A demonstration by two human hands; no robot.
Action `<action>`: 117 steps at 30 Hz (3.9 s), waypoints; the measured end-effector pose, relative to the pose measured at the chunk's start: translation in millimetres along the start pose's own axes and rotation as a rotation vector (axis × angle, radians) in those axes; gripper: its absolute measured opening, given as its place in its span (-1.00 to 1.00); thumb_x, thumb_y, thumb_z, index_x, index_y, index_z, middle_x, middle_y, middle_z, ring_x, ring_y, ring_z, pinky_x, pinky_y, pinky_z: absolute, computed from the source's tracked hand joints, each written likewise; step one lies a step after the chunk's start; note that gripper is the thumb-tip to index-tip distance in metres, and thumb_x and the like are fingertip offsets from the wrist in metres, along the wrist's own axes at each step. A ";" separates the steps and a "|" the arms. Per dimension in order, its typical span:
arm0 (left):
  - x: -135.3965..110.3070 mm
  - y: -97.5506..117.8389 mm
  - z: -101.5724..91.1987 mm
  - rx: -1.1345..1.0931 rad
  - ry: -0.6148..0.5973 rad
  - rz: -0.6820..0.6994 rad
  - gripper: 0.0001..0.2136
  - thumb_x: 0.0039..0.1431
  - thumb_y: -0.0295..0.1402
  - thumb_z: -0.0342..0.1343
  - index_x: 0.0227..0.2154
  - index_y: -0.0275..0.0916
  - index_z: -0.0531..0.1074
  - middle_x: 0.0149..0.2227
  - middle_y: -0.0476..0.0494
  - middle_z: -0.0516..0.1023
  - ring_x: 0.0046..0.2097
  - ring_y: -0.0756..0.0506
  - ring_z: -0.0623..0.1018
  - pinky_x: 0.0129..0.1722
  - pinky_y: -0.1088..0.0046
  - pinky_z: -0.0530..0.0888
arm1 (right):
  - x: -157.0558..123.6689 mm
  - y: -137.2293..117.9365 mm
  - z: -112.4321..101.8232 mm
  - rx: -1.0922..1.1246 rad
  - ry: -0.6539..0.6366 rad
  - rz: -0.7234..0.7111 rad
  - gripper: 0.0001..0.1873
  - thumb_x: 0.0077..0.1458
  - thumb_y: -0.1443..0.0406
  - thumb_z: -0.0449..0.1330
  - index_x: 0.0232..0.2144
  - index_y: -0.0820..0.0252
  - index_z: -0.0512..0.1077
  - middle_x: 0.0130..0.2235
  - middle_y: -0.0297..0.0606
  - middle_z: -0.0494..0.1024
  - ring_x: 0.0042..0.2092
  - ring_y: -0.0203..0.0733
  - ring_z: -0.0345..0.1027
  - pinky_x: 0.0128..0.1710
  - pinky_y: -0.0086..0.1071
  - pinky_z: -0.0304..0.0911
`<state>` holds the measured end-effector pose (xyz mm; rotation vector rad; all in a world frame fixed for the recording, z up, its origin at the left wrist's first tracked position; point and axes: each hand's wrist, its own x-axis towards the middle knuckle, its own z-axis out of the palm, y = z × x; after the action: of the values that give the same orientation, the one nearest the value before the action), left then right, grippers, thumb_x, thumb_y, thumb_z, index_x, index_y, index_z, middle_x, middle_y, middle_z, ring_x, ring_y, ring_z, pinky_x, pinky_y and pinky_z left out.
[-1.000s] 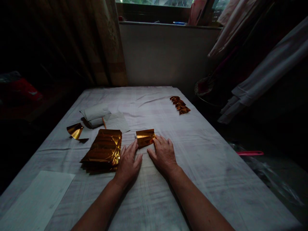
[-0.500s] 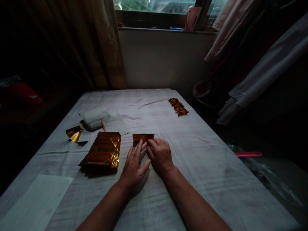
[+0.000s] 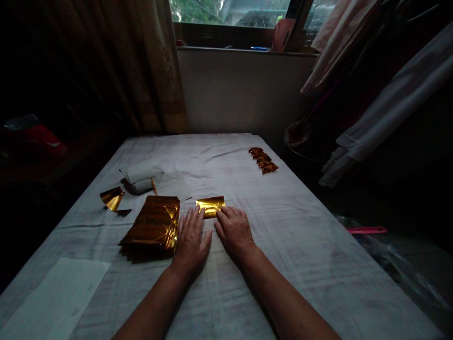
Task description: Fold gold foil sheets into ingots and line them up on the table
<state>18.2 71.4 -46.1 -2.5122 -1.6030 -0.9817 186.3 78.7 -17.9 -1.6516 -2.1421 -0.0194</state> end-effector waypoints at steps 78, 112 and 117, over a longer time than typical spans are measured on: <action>0.8 5.1 -37.1 -0.032 -0.132 0.051 -0.85 0.34 -0.33 0.00 -0.25 -0.18 0.47 -0.27 -0.12 0.60 -0.20 -0.15 0.53 -0.16 0.30 0.45 | -17.2 56.0 -18.2 0.280 -0.019 -0.073 -0.90 0.14 0.30 0.27 -0.30 0.04 0.60 -0.22 -0.27 0.60 -0.15 -0.15 0.43 -0.10 -0.26 0.29; 0.0 38.6 -17.6 0.079 -0.210 0.104 -0.70 0.32 -0.32 0.03 0.06 -0.19 0.45 0.09 -0.19 0.55 0.13 -0.26 0.47 0.17 0.02 0.28 | -10.9 29.8 -8.0 0.030 0.060 0.192 -0.90 0.16 0.23 0.22 -0.33 0.14 0.47 -0.25 -0.18 0.53 -0.16 -0.06 0.32 -0.15 -0.25 0.13; 0.2 40.1 -17.5 0.090 -0.203 0.086 -0.70 0.33 -0.33 0.01 0.07 -0.20 0.45 0.11 -0.17 0.55 0.14 -0.24 0.48 0.18 0.05 0.25 | -11.2 24.3 0.9 0.018 0.102 0.168 -0.64 0.17 0.15 0.21 -0.02 0.18 0.45 0.07 -0.06 0.48 0.11 0.02 0.25 0.08 -0.18 0.08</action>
<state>42.4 46.8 -19.2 -2.6664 -1.5301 -0.6498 210.7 75.7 -28.6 -1.7753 -1.9182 -0.0338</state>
